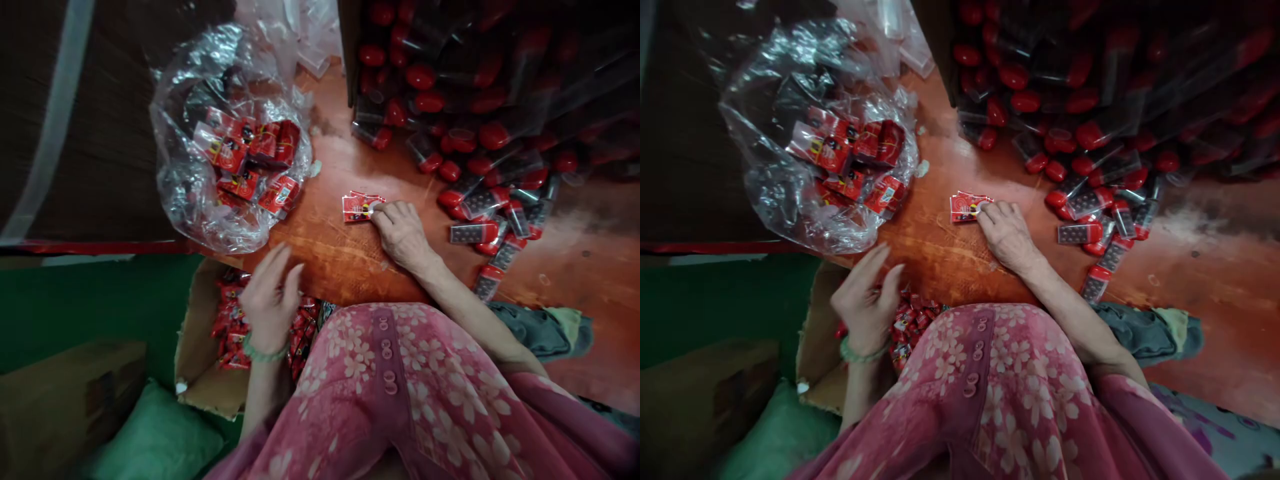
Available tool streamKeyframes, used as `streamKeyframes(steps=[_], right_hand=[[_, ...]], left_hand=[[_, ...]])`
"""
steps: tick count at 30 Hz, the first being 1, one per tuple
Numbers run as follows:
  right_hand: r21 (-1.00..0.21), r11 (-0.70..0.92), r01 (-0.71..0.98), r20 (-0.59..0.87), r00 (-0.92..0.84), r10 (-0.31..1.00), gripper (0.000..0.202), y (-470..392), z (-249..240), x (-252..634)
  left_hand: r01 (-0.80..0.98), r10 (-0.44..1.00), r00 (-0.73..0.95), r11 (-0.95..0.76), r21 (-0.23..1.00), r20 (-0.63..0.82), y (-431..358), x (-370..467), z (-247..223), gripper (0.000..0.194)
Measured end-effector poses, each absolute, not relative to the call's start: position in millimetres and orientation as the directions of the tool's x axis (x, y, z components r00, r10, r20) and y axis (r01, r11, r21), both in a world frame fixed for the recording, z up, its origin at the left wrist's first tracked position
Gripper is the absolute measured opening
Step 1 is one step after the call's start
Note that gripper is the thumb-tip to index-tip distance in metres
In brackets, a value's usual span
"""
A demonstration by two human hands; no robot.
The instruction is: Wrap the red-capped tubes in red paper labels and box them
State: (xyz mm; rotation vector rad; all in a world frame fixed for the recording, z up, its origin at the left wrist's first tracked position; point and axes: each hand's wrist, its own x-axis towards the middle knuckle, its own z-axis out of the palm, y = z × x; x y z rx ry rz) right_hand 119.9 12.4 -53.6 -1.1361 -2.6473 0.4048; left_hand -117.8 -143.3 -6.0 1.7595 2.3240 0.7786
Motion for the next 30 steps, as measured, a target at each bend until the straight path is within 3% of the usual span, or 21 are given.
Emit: streamKeyframes(steps=[2, 4, 8, 11, 15, 22, 30], right_hand=[[-0.33, 0.657, 0.678, 0.077, -0.675, 0.734, 0.035, 12.8, -51.6, 117.3], [-0.326, 0.658, 0.678, 0.059, -0.68, 0.731, 0.035, 13.5, -49.6, 114.6], [-0.347, 0.652, 0.674, 0.043, -0.683, 0.729, 0.034, 15.1, -44.0, 113.1], [-0.376, 0.641, 0.669, 0.028, -0.683, 0.729, 0.03, 13.2, -31.0, 122.3], [-0.348, 0.62, 0.703, -0.023, -0.668, 0.744, 0.023, 4.5, 0.9, 156.3], [-0.013, 0.616, 0.788, -0.302, -0.59, 0.749, 0.033, -1.8, 32.7, 215.0], [0.084, 0.68, 0.729, -0.264, -0.641, 0.72, 0.027, 6.0, 37.2, 209.6]], left_hand=[[0.886, 0.952, -0.052, -0.095, 0.455, 0.301, -95.9, -90.7, -17.1, 0.042], [0.865, 0.943, 0.103, -0.242, 0.439, 0.317, -60.1, -71.8, -31.1, 0.046], [0.838, 0.918, 0.233, -0.356, 0.413, 0.32, -26.1, -59.8, -54.9, 0.032], [0.828, 0.878, 0.255, -0.414, 0.377, 0.404, -21.5, -60.9, -62.1, 0.027], [0.832, 0.851, 0.208, -0.413, 0.371, 0.483, -21.9, -58.6, -62.4, 0.019], [0.759, 0.913, 0.193, -0.371, 0.535, 0.359, -18.4, -54.4, -55.8, 0.028], [0.688, 0.973, 0.183, -0.23, 0.688, 0.142, -9.0, -59.0, -37.0, 0.024]])
